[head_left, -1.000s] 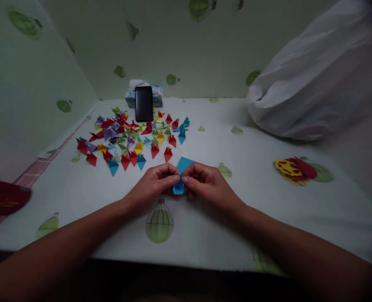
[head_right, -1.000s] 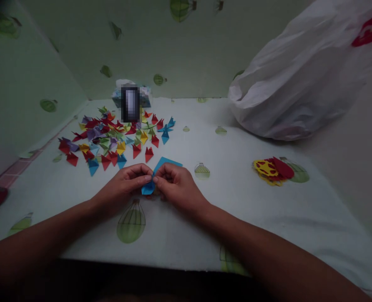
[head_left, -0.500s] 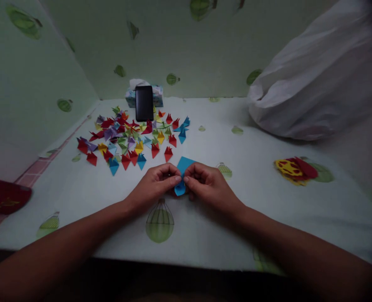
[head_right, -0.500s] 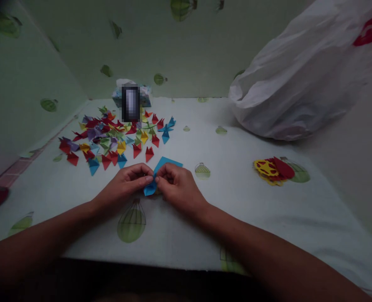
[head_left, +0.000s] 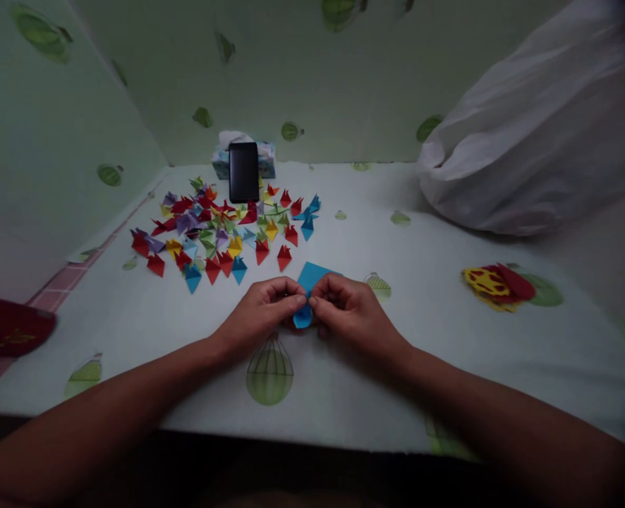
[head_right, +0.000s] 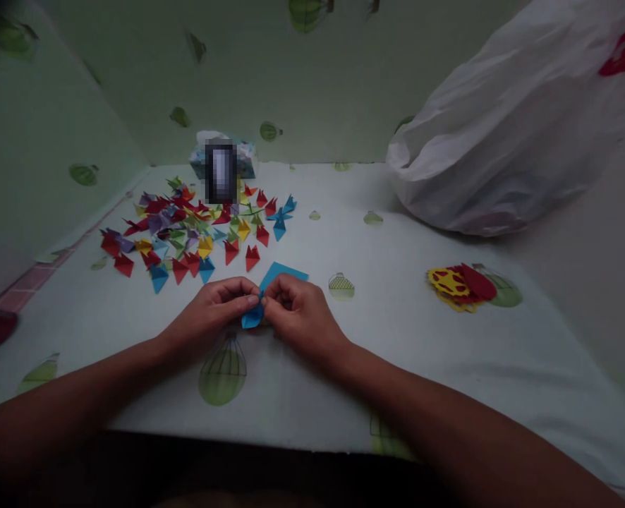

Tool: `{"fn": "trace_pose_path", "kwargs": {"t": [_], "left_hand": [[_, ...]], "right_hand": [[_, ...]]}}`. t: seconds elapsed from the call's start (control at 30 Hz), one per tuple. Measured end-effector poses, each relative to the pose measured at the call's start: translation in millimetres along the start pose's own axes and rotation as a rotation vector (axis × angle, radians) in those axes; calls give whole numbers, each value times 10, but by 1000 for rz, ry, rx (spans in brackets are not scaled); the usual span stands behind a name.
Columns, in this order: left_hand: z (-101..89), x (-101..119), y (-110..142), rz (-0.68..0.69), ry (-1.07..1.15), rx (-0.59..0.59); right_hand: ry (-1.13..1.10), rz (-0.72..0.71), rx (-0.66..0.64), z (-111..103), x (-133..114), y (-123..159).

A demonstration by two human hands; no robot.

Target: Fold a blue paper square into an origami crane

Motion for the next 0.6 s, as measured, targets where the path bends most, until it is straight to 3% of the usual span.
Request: {"fn": "trace_pose_path", "kwargs": {"t": [0.6], "left_hand": [[-5, 2, -24, -39, -61, -48]], "right_hand": [[-32, -11, -66, -3, -28, -2]]}}
Point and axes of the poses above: each hand's wrist, its own y-axis away from the middle knuckle, its own z-axis out of the palm, x = y × z, the point moved 4 cm from there along -y, towards the middle knuckle, and after that the axes turned 13 degrees about x, right-handed, at the moved point
